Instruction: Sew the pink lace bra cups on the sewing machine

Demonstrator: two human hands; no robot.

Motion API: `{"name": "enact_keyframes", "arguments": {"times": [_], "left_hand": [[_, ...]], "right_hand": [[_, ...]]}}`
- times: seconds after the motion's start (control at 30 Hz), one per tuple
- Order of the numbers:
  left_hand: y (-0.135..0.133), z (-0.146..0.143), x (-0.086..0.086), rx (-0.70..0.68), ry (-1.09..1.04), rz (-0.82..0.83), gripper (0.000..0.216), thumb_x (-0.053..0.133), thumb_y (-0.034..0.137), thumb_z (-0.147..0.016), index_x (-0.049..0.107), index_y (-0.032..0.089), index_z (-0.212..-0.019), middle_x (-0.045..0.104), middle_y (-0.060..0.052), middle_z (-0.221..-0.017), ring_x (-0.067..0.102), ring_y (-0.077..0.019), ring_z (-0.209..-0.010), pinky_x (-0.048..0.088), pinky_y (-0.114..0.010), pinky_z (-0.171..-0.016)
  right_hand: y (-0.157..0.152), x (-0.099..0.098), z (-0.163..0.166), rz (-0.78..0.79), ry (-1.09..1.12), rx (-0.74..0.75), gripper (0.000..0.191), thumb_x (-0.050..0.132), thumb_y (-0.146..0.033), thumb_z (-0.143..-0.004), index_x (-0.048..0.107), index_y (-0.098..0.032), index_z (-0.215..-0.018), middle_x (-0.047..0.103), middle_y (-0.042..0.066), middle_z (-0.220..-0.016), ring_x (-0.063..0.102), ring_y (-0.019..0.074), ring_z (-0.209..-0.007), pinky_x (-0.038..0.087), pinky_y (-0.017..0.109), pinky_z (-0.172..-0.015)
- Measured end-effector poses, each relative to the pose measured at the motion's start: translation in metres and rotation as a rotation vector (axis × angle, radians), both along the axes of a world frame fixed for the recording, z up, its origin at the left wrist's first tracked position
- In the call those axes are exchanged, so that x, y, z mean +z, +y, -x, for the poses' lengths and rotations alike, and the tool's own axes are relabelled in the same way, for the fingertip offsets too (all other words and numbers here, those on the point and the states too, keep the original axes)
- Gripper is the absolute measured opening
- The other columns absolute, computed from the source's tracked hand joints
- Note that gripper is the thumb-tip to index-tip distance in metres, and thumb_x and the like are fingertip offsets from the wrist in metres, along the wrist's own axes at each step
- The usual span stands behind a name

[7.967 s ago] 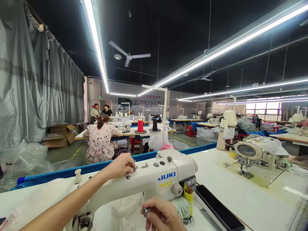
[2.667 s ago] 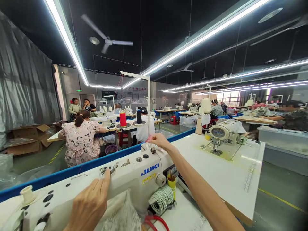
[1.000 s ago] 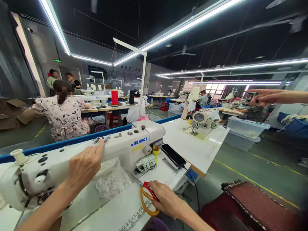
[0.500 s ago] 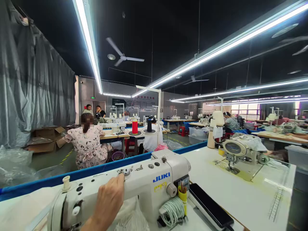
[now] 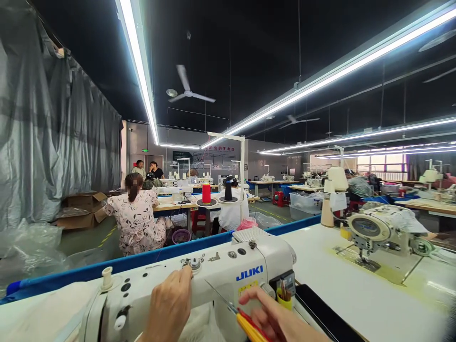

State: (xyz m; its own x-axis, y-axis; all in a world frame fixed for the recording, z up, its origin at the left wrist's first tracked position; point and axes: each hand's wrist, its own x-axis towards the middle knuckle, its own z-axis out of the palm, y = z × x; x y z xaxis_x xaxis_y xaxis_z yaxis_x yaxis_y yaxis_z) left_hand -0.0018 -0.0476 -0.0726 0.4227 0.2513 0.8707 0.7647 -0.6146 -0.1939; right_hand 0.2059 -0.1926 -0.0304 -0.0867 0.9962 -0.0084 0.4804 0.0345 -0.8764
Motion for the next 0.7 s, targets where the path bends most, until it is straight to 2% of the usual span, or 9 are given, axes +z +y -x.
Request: {"name": "enact_keyframes", "arguments": {"times": [0.1, 0.2, 0.5, 0.7], "left_hand": [[0.001, 0.001, -0.002, -0.005, 0.001, -0.023, 0.028, 0.028, 0.004, -0.086, 0.049, 0.021, -0.085, 0.061, 0.001, -0.057, 0.064, -0.0179, -0.05, 0.04, -0.025, -0.041], [0.002, 0.001, -0.003, -0.015, 0.0, -0.039, 0.027, 0.028, 0.003, -0.085, 0.048, 0.021, -0.086, 0.061, 0.002, -0.057, 0.064, -0.0182, -0.05, 0.041, -0.026, -0.041], [0.003, 0.0, -0.003, -0.024, 0.001, -0.044, 0.026, 0.03, 0.002, -0.083, 0.048, 0.021, -0.088, 0.061, 0.002, -0.059, 0.065, -0.0182, -0.051, 0.043, -0.026, -0.041], [0.001, 0.001, -0.002, -0.024, 0.006, -0.033, 0.027, 0.031, 0.002, -0.083, 0.05, 0.02, -0.088, 0.061, 0.001, -0.059, 0.064, -0.0188, -0.051, 0.042, -0.026, -0.041]], "right_hand": [[0.028, 0.013, 0.01, 0.026, 0.026, 0.025, 0.051, 0.076, -0.029, -0.057, 0.049, -0.023, -0.099, 0.033, -0.009, -0.066, 0.03, 0.0077, -0.058, 0.026, 0.018, -0.051], [0.042, 0.015, 0.007, 0.025, 0.016, 0.029, 0.044, 0.074, -0.029, -0.062, 0.051, -0.021, -0.099, 0.035, -0.009, -0.064, 0.031, 0.0079, -0.058, 0.026, 0.018, -0.051], [0.049, 0.031, -0.004, -0.121, -0.258, 0.111, 0.042, 0.074, -0.036, -0.068, 0.055, -0.022, -0.103, 0.036, -0.008, -0.064, 0.033, 0.0092, -0.059, 0.025, 0.02, -0.051], [0.048, 0.034, -0.005, -0.175, -0.386, 0.113, 0.032, 0.069, -0.028, -0.073, 0.057, -0.021, -0.102, 0.039, -0.007, -0.066, 0.036, 0.0092, -0.06, 0.028, 0.02, -0.053]]}}
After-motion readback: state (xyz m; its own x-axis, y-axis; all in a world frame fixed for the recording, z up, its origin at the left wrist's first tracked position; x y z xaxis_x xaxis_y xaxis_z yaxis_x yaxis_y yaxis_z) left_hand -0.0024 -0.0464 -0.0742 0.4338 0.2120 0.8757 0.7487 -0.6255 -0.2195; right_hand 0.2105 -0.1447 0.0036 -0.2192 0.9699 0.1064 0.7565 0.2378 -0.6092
